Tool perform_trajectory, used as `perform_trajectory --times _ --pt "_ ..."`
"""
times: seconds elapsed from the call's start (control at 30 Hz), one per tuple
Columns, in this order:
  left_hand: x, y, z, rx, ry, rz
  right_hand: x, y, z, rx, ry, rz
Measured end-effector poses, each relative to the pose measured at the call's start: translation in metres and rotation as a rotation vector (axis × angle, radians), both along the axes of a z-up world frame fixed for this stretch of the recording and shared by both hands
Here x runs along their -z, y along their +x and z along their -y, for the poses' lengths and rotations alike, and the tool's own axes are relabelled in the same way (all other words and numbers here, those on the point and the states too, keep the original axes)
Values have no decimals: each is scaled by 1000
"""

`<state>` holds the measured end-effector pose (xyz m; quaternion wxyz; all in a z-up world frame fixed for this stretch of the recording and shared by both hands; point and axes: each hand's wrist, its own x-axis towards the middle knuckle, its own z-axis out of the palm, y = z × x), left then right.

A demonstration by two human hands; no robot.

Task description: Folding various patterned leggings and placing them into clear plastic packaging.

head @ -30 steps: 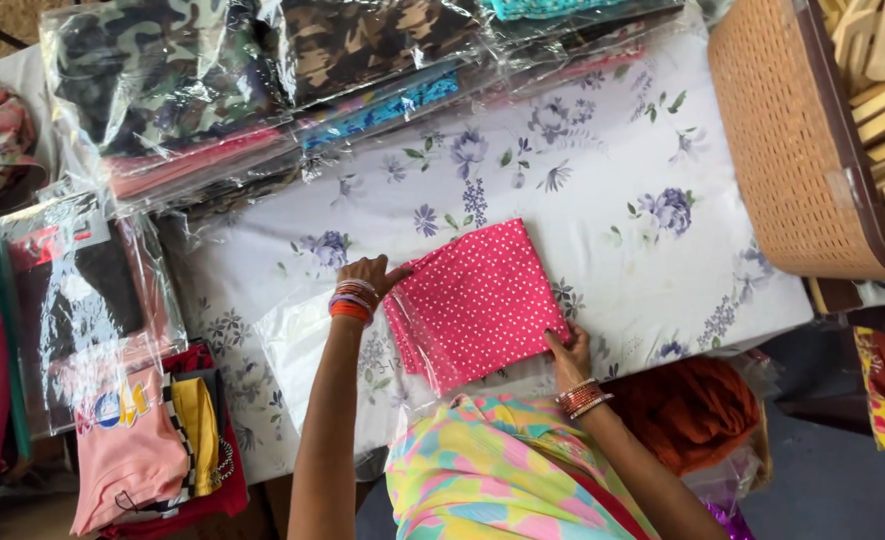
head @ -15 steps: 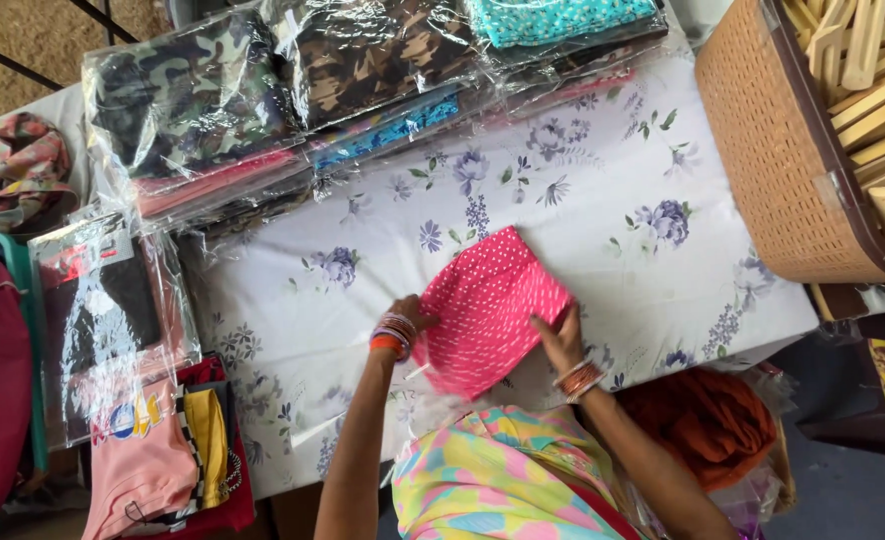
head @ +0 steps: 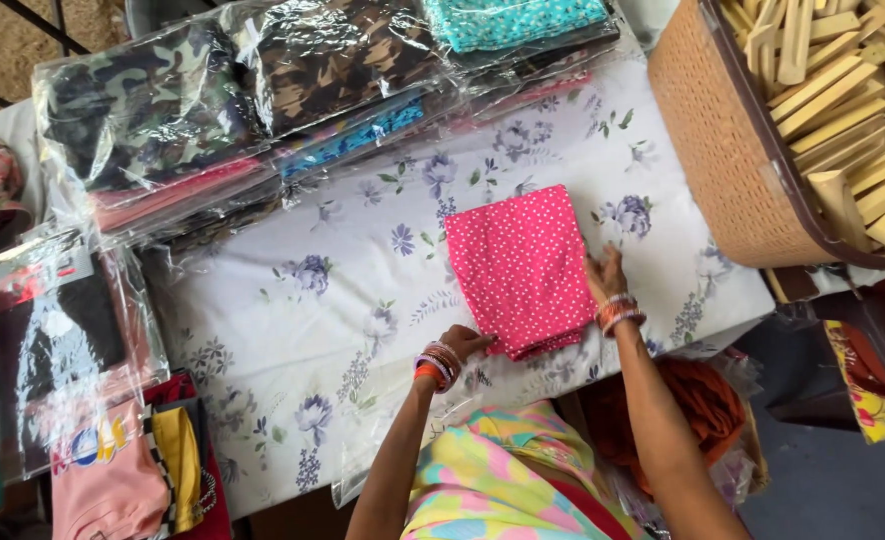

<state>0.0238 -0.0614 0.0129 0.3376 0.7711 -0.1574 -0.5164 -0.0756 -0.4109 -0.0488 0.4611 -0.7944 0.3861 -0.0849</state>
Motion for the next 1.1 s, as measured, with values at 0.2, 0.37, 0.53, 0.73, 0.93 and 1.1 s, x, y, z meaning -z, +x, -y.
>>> perform_trajectory --times 0.2,0.37,0.53,0.73,0.93,1.1 --pt "20 -15 19 -115 86 -81 -19 -46 -44 92 -65 -167" --pt "14 -37 26 -364 -46 -158 -72 -32 -78 -5 -85 -379" --pt "27 -37 25 -443 -85 -327 -4 -46 -54 -145 -165 -226" --pt "23 -42 39 -489 -249 -382 -73 -33 -101 -89 -109 -115" --pt "15 -36 61 -516 -362 -298 -80 -44 -122 -414 -219 178" --pt "21 -31 66 -446 -453 -192 -117 -44 -141 -693 -324 87"
